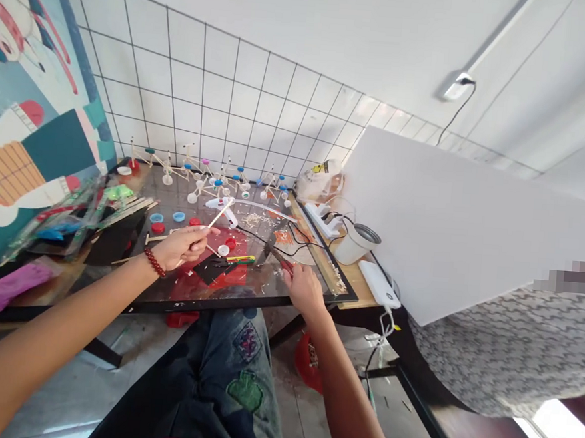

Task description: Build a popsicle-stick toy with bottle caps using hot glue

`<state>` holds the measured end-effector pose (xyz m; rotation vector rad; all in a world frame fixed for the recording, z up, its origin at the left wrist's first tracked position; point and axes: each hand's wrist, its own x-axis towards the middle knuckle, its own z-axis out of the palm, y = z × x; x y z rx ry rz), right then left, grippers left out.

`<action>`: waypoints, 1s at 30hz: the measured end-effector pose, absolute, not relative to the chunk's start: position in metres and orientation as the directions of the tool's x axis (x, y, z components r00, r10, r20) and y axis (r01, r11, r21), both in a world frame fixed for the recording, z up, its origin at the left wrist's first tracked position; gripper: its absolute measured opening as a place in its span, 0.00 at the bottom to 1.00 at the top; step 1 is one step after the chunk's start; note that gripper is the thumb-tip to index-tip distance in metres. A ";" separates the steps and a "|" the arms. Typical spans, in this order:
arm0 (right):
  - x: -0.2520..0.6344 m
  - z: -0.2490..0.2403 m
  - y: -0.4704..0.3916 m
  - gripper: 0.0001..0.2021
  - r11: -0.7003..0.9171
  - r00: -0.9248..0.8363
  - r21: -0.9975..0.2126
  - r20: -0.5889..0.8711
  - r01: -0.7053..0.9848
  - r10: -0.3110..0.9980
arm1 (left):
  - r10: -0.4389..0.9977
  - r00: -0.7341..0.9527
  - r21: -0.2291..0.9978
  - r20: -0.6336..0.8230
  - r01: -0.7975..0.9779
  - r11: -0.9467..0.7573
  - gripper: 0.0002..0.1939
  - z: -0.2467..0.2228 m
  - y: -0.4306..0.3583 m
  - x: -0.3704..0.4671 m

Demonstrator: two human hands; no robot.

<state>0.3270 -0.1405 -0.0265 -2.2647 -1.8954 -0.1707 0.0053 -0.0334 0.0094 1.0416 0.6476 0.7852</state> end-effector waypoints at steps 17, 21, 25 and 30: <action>0.249 0.018 -0.144 0.18 -0.364 -0.254 -0.876 -0.291 -0.318 0.923 | 0.750 0.656 0.877 -0.081 -0.311 0.367 0.16 -0.003 -0.048 0.004; 0.236 0.013 -0.136 0.11 -0.376 -0.269 -0.846 -0.288 -0.378 0.919 | 0.771 0.634 0.861 -0.070 -0.352 0.367 0.15 -0.005 -0.043 0.002; 0.228 0.013 -0.137 0.08 -0.391 -0.271 -0.834 -0.302 -0.390 0.914 | 0.764 0.639 0.855 -0.085 -0.347 0.386 0.16 -0.005 -0.040 0.003; 0.226 0.011 -0.141 0.21 -0.331 -0.208 -0.867 -0.269 -0.373 0.940 | 0.820 0.571 0.747 -0.036 -0.530 0.402 0.13 0.005 -0.035 -0.007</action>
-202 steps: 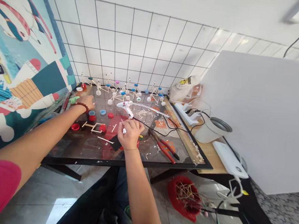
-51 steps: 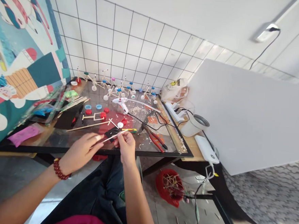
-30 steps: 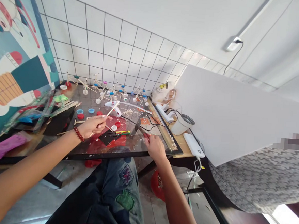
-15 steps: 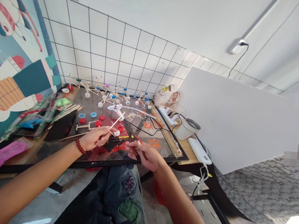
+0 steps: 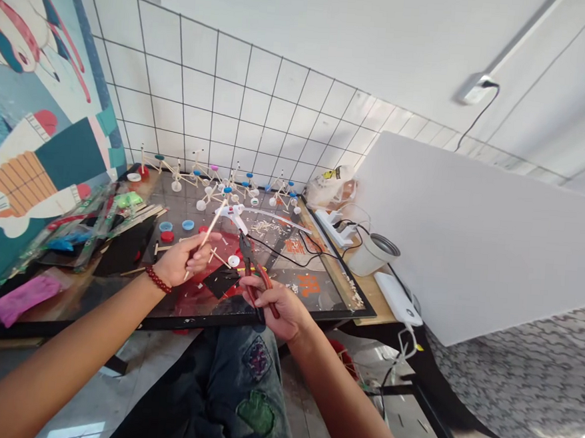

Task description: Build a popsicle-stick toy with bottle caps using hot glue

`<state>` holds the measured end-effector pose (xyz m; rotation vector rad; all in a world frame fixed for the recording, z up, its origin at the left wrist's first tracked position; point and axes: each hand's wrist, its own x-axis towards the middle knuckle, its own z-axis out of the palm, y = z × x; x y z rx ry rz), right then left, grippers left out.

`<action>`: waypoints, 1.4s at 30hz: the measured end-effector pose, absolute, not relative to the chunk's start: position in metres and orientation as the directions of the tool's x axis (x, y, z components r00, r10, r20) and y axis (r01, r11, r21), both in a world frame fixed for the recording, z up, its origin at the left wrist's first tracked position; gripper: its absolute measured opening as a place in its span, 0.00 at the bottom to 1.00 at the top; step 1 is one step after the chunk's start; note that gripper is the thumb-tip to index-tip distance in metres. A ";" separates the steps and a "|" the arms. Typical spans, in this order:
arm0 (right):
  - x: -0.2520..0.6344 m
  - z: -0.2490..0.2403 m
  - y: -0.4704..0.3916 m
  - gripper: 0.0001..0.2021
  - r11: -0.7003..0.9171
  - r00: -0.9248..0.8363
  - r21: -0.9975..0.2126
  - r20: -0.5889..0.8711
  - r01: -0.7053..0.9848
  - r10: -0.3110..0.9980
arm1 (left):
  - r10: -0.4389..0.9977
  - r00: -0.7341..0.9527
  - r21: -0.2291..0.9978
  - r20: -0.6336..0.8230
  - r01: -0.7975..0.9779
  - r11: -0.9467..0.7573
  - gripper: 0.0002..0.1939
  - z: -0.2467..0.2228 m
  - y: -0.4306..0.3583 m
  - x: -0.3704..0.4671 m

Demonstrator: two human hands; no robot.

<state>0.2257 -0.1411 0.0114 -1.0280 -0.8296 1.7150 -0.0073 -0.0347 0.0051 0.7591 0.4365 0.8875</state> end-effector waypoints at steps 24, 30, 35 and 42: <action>0.227 -0.008 -0.163 0.12 0.034 0.276 -0.948 0.126 0.316 0.953 | 0.976 0.220 0.388 0.000 -0.899 0.203 0.25 0.009 -0.015 -0.047; 0.176 -0.012 -0.169 0.18 0.127 0.141 -0.789 0.051 -0.601 0.989 | 0.902 0.430 0.573 -0.024 -0.734 0.365 0.12 0.011 -0.022 -0.029; 0.104 -0.015 -0.165 0.26 -0.024 -0.056 -0.610 0.034 -0.792 0.998 | 0.922 0.386 0.729 0.005 -0.633 0.261 0.10 0.012 -0.030 -0.018; 0.059 -0.016 -0.139 0.17 0.046 0.030 -0.659 0.036 -0.751 0.999 | 0.816 0.553 0.822 -0.169 -0.378 0.426 0.14 0.012 -0.041 -0.014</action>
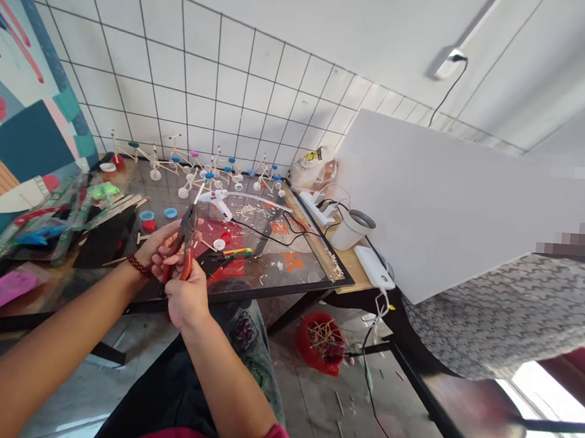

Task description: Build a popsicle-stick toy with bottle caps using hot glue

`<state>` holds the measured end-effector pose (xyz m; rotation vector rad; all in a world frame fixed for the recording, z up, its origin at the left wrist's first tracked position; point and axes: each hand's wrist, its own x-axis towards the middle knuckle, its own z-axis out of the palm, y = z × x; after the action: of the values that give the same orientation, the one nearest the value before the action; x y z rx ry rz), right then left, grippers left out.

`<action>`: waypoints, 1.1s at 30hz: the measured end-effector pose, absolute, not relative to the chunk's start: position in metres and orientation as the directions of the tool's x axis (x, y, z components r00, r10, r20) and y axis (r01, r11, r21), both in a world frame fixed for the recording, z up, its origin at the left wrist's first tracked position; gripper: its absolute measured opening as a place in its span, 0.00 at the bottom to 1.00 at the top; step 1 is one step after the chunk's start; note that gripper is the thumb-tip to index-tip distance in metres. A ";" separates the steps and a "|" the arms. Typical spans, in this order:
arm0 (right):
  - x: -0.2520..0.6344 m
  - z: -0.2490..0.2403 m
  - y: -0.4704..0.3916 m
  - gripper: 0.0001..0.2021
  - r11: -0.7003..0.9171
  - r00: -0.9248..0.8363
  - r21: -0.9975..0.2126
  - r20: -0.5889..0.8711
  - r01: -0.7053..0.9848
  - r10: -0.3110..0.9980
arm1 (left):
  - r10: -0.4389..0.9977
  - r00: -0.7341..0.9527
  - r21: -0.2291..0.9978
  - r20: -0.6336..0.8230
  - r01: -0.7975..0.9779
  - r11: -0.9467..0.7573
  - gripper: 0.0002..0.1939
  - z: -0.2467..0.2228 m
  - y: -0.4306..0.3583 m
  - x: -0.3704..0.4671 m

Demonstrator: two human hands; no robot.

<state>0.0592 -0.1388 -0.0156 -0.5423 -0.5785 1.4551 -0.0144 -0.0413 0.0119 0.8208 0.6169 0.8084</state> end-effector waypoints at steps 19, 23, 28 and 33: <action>0.075 -0.015 -0.091 0.08 0.282 0.334 -0.941 0.210 -0.185 0.919 | 0.919 0.354 0.902 0.175 -0.432 -0.005 0.27 0.003 -0.034 -0.011; 0.067 -0.022 -0.084 0.09 0.265 0.365 -0.930 0.161 -0.254 0.917 | 0.934 0.306 0.932 0.185 -0.356 -0.068 0.24 0.001 -0.036 -0.008; 0.056 -0.035 -0.083 0.09 0.257 0.372 -0.916 0.132 -0.309 0.919 | 0.894 0.145 0.901 0.425 0.025 -0.433 0.23 -0.004 -0.038 -0.010; 0.045 -0.038 -0.089 0.10 0.246 0.315 -0.869 0.110 -0.430 0.942 | 0.874 -0.001 0.871 0.486 0.088 -0.484 0.27 0.000 -0.044 -0.010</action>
<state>0.0455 -0.0885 -0.0383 -0.8484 -0.7407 1.0631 -0.0104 -0.0438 0.0005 1.6322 1.0076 1.5507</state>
